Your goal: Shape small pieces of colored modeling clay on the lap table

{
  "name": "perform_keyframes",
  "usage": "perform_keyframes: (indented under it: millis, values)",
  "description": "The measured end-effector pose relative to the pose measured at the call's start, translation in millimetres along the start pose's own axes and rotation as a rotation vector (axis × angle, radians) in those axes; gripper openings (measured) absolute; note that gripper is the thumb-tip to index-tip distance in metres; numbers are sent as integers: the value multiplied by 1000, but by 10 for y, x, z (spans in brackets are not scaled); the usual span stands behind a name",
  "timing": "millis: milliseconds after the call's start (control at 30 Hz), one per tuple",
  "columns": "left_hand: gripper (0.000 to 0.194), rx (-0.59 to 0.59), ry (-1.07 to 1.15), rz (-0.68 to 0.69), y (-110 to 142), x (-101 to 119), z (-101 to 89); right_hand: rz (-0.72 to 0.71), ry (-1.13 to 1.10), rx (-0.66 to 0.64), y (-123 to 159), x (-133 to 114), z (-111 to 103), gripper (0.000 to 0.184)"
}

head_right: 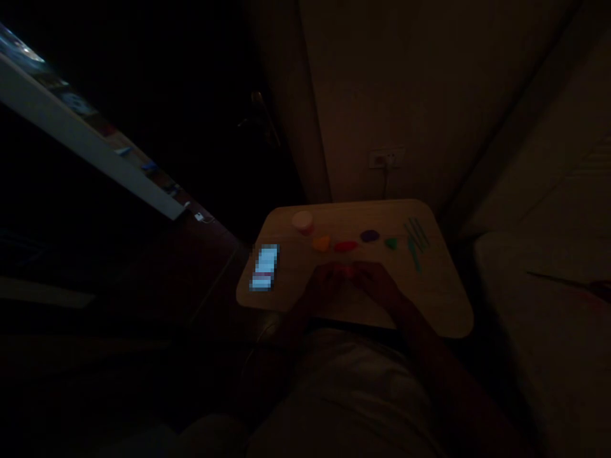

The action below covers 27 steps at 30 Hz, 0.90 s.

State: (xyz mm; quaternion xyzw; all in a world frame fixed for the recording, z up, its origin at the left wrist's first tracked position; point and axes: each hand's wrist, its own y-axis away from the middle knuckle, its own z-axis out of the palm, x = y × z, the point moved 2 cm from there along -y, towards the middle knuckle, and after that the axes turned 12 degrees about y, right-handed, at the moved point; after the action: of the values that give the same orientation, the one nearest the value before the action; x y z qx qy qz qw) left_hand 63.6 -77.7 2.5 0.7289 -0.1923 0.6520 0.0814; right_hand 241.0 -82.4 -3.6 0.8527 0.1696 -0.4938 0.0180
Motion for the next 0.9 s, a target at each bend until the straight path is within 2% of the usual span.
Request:
perform_keyframes:
  millis: [100, 200, 433, 533, 700, 900]
  values:
    - [30, 53, 60, -9, -16, -31, -12, -5, 10, 20, -9, 23, -2, 51]
    - [21, 161, 95, -12, -31, -99, -47, -20, 24, 16, -16, 26, -5, 51]
    - [21, 280, 87, -15, -41, -179, -77, -34, 52, -10, -5, -17, 35, 45]
    - [16, 228, 45, 43, -44, -113, -62, -47, 73, 2, -7, -12, 47, 46]
    - [23, 80, -34, 141, -37, -25, -21, -69, 127, 69, -24, 4, 31, 42]
    - [30, 122, 37, 80, -25, -103, -43, -24, 256, 110, -21, 38, 45, 35]
